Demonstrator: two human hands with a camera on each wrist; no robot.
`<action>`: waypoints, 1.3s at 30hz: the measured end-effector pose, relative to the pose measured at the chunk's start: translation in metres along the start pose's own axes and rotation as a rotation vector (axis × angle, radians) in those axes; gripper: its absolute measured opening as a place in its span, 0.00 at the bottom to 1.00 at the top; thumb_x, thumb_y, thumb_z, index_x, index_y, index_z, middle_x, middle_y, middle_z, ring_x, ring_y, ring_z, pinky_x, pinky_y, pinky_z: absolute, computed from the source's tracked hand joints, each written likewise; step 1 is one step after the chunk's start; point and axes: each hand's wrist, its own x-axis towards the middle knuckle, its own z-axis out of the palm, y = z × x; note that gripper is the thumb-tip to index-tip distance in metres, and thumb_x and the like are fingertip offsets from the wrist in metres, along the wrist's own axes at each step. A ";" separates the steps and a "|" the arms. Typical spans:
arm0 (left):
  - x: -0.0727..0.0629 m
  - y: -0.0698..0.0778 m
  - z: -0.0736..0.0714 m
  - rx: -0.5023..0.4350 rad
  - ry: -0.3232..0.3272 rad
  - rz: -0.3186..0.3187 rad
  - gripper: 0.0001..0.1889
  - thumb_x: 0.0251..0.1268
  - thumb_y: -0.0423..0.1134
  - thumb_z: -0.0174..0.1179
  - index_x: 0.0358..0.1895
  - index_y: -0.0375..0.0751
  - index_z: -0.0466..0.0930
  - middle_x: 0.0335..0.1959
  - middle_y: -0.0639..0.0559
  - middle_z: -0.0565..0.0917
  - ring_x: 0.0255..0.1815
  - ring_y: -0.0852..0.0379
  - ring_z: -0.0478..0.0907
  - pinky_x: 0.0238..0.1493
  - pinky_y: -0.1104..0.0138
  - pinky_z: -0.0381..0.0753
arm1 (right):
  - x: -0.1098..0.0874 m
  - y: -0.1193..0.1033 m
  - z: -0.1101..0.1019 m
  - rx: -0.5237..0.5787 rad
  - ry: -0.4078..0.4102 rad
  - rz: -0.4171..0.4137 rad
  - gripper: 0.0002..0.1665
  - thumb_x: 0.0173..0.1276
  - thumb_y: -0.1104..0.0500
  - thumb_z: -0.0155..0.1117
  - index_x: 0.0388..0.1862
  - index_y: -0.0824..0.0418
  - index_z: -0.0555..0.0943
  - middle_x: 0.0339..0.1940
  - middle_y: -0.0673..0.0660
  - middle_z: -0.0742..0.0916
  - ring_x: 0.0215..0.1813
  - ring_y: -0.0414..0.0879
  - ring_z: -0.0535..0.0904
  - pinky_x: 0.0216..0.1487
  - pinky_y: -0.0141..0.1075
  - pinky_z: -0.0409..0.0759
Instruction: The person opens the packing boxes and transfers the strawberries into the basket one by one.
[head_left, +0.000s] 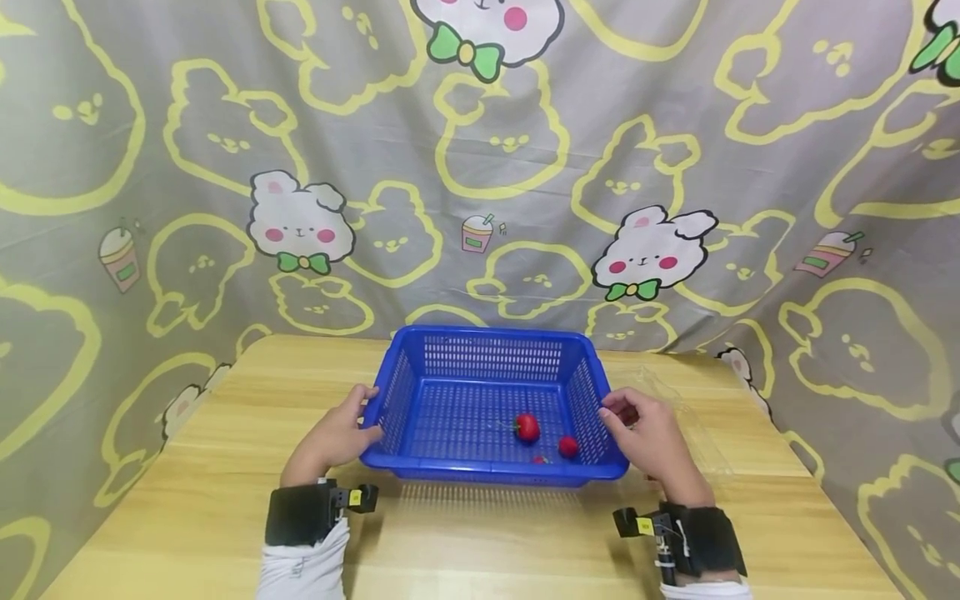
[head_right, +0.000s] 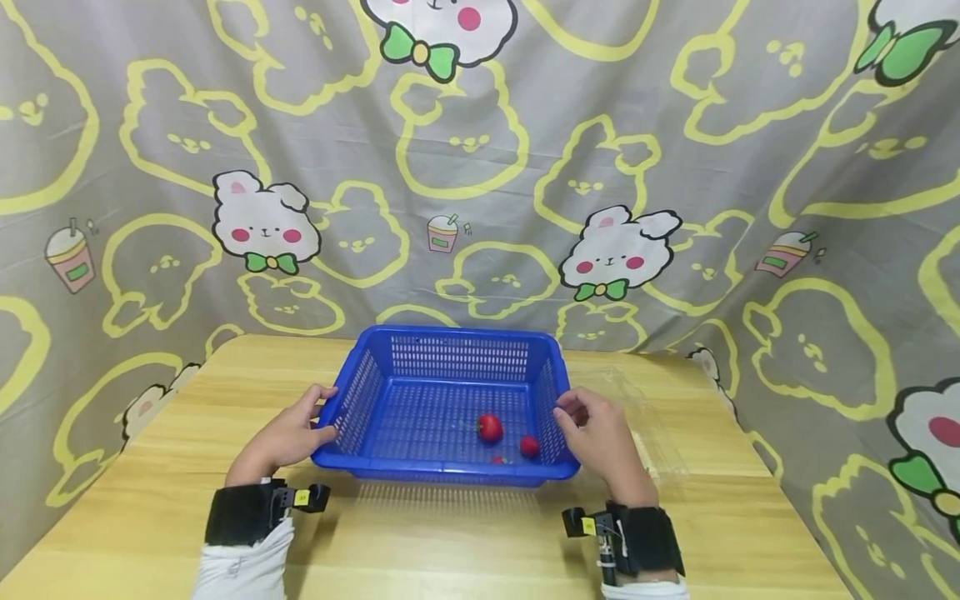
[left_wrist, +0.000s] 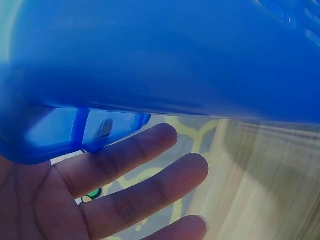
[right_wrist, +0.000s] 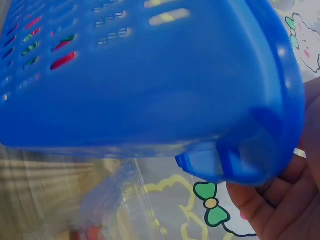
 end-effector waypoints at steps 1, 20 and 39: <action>0.000 0.000 0.000 0.003 0.000 -0.002 0.28 0.66 0.31 0.54 0.68 0.35 0.57 0.64 0.24 0.68 0.60 0.28 0.70 0.51 0.41 0.77 | 0.000 0.001 -0.001 -0.005 0.000 0.006 0.04 0.66 0.64 0.65 0.39 0.63 0.82 0.30 0.52 0.83 0.33 0.44 0.78 0.34 0.34 0.80; 0.001 -0.002 0.002 -0.003 0.004 0.003 0.27 0.66 0.31 0.54 0.67 0.35 0.58 0.64 0.25 0.68 0.61 0.28 0.70 0.51 0.41 0.77 | 0.000 0.019 -0.012 -0.049 0.054 0.110 0.06 0.68 0.65 0.61 0.42 0.66 0.81 0.29 0.55 0.82 0.32 0.47 0.78 0.32 0.36 0.78; 0.000 0.000 0.001 -0.005 0.000 -0.009 0.28 0.66 0.31 0.54 0.68 0.36 0.57 0.64 0.25 0.68 0.60 0.28 0.70 0.50 0.41 0.78 | -0.003 0.041 0.001 -0.111 -0.157 0.292 0.17 0.67 0.63 0.59 0.52 0.70 0.80 0.49 0.70 0.82 0.41 0.57 0.80 0.41 0.51 0.83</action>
